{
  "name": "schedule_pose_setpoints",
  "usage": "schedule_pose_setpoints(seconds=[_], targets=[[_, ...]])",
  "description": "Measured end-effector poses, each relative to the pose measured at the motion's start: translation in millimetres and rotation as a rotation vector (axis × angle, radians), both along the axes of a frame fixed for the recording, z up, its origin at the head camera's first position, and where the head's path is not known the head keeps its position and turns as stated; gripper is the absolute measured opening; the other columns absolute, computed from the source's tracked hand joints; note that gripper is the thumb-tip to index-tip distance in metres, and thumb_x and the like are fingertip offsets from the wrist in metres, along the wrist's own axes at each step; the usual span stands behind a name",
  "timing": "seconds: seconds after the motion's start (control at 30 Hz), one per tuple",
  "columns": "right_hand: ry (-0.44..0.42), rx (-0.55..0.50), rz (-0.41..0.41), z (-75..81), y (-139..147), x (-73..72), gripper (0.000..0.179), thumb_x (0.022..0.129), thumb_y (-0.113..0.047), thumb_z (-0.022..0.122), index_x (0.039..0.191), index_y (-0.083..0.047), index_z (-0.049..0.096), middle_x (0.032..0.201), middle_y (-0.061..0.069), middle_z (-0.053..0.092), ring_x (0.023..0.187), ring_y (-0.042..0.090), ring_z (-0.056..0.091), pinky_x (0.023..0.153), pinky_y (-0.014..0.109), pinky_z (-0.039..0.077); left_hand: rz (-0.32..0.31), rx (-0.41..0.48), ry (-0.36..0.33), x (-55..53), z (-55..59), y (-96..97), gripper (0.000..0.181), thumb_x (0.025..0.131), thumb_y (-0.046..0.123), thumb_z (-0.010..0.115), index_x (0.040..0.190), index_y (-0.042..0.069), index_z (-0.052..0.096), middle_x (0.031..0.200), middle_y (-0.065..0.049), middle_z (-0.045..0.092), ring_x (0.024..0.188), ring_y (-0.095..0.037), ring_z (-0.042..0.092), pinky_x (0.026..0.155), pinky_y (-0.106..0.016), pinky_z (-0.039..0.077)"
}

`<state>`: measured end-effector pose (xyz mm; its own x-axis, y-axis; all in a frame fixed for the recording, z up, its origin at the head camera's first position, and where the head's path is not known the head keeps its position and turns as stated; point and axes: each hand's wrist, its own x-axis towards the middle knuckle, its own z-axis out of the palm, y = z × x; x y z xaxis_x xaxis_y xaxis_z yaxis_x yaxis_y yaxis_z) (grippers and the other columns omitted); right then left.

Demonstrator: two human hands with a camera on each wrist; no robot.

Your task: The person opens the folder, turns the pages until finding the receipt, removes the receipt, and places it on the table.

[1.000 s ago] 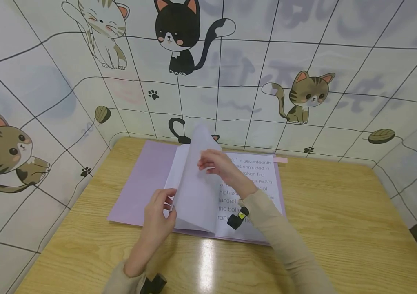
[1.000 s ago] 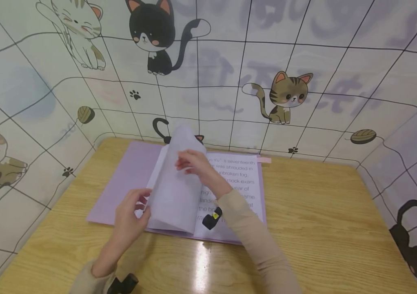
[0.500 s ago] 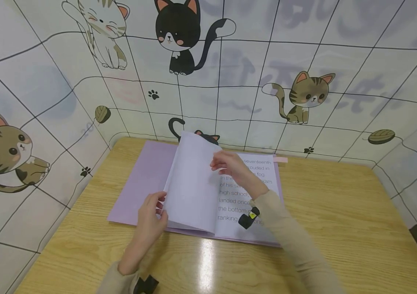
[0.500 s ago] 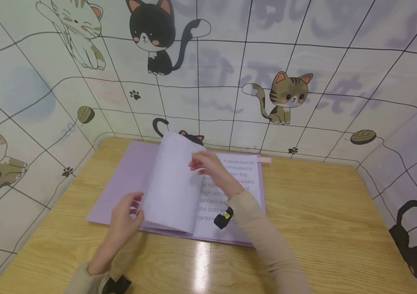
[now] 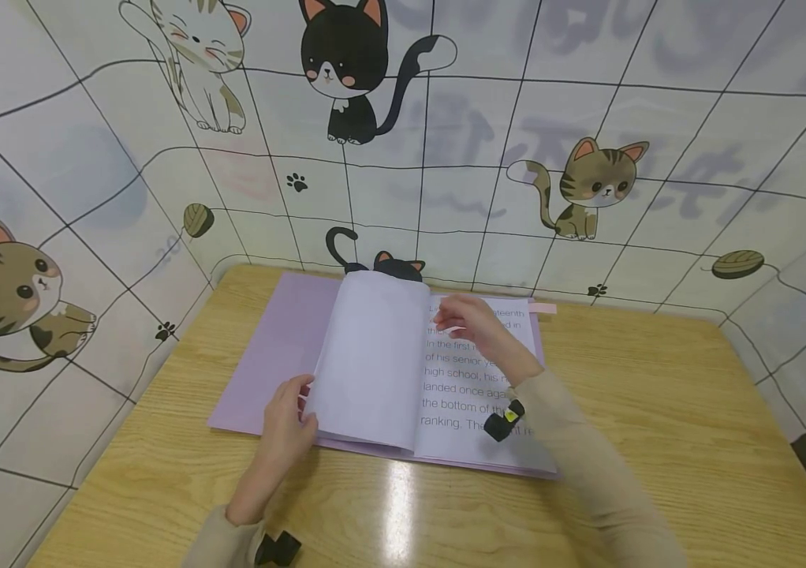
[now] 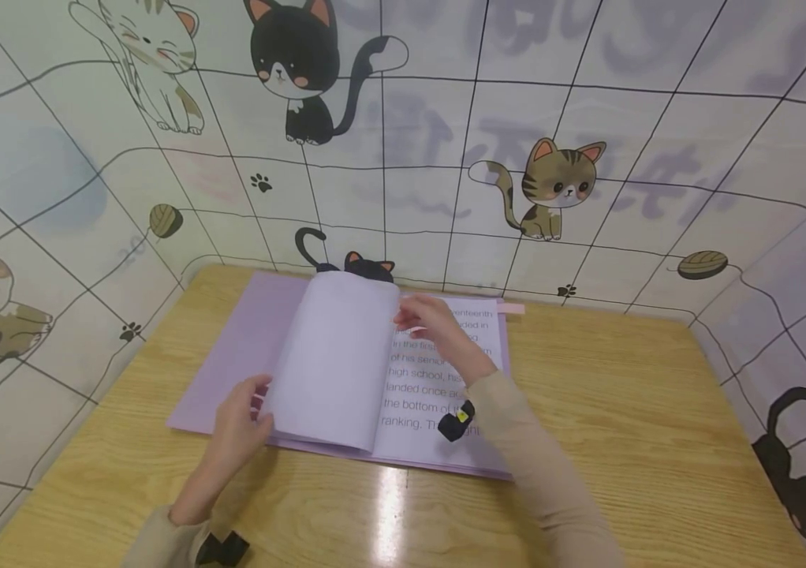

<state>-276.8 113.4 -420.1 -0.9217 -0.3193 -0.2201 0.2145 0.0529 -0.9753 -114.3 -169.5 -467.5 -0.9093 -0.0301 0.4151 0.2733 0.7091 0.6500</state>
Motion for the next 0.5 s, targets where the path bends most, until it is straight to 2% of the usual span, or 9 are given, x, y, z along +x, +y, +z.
schedule_pose_setpoints(seconds=[0.27,0.5], targets=[[-0.003,0.054,-0.028,-6.8,21.7,-3.7,0.016,0.096,-0.021,0.049,0.098,-0.006,0.056,0.084,0.0,0.063,0.079,0.013,0.061,0.076,0.03,0.047,0.015,-0.02,-0.112,-1.0,-7.9,-2.6,0.041,0.065,-0.021,0.057,0.105,-0.013,0.057,0.094,-0.024,0.056,0.074,-0.028,0.052,0.06,-0.035,0.047],[0.02,0.062,-0.06,-9.9,38.8,-9.4,0.02,0.096,-0.021,0.049,0.103,-0.004,0.053,0.083,-0.002,0.063,0.078,0.012,0.061,0.069,0.024,0.048,0.021,-0.054,-0.203,-1.9,-12.1,-3.6,0.032,0.067,-0.019,0.057,0.099,-0.016,0.061,0.097,-0.028,0.056,0.09,-0.04,0.058,0.074,-0.047,0.051]])
